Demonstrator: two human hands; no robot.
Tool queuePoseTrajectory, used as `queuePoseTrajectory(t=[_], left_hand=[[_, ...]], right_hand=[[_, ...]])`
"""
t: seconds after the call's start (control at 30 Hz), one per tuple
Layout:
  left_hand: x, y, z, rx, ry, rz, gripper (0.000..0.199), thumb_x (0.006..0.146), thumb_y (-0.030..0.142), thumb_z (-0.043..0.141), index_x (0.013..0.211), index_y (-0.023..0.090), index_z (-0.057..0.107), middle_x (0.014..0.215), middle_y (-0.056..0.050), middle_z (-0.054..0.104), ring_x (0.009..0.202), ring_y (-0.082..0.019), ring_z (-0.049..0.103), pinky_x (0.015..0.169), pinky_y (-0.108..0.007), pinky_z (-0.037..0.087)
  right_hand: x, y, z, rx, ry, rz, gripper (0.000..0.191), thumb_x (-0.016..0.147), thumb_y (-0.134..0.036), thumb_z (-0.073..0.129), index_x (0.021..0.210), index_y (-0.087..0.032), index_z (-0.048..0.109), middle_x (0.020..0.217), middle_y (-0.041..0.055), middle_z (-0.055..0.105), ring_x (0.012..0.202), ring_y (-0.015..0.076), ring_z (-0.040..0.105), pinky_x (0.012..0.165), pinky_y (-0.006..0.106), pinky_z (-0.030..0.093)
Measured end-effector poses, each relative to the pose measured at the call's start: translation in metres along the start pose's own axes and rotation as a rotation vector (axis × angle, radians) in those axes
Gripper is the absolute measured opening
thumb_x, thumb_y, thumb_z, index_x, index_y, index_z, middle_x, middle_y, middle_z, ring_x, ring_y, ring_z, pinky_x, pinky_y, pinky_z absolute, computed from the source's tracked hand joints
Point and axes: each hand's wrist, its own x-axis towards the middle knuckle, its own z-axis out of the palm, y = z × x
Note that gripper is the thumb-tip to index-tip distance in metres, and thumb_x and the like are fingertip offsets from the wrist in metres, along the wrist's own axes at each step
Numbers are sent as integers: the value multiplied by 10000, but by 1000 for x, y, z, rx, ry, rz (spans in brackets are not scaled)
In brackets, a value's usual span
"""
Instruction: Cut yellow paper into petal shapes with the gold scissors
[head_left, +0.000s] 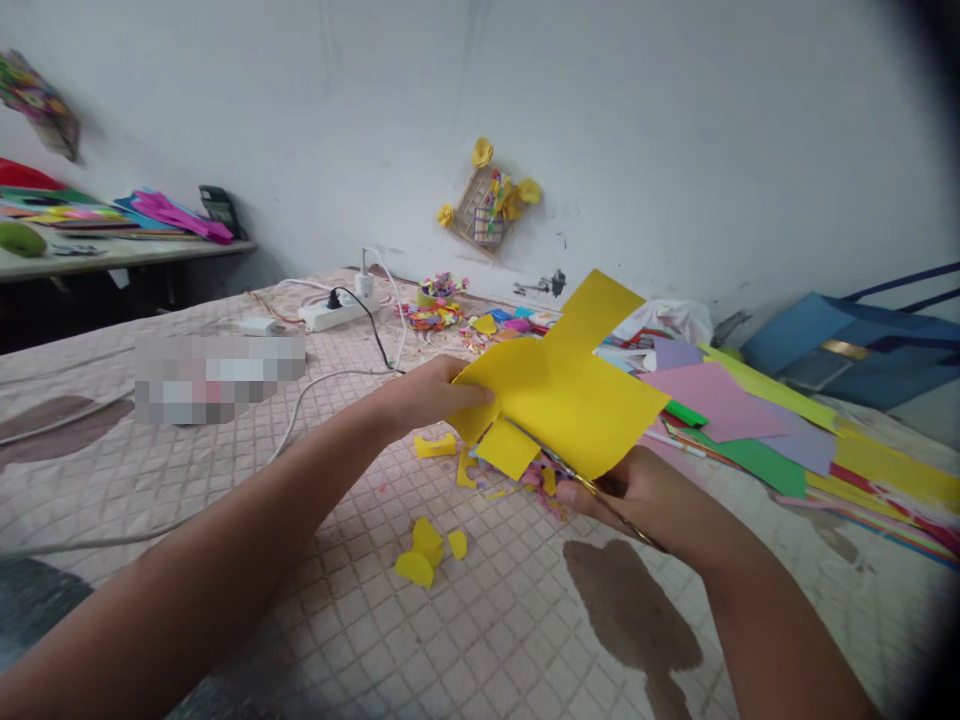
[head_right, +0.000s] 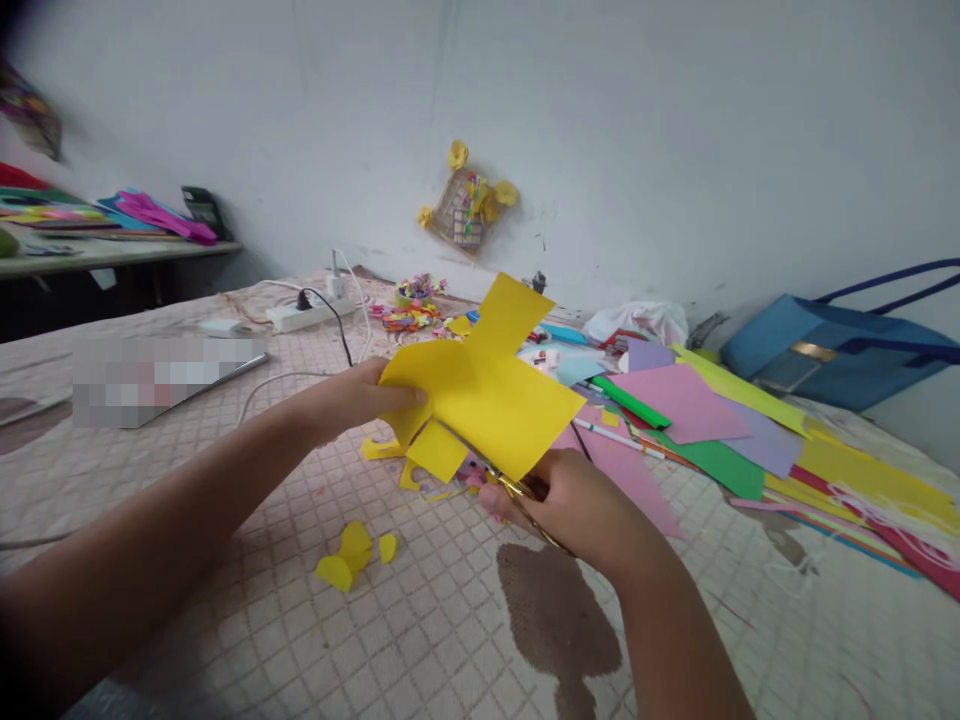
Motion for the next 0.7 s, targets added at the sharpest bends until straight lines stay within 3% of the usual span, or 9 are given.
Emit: queuePoseTrajectory(t=[0.23,0.4,0.57,0.7], left_hand=[[0,-1,3,-24,-49,30,261,669,251,581,889,117,620,841,-59,661,758,-190,618,689,-286,475],[1,-3,3,-24,-76,24,249,673,241,573,888,128,626,836,-47,666,755,-186,625,704,-291,485],[1,-4,3,-14,-60,31,257,683,239,572,903,116,623,832,-51,658,744,-178,620,692,-288,480],[1,-2,3,-61,-33,29,265,678,246,583,905,112,611,804,-49,651,713,-167,614,666,-276,474]], right_hand=[[0,-7,2,6,38,-90,332,790,-428,552,1079,-272,600,1073,57,652,1006,280,587,780,356,501],[-1,-4,4,1,-29,-97,278,799,-406,551,1023,-259,626,1013,65,676,945,267,618,830,389,482],[0,-6,3,104,3,-53,255,772,-423,587,974,-280,649,985,46,693,931,260,626,748,341,507],[4,-3,1,44,0,-6,284,751,-424,599,978,-261,650,947,59,699,869,275,629,649,317,492]])
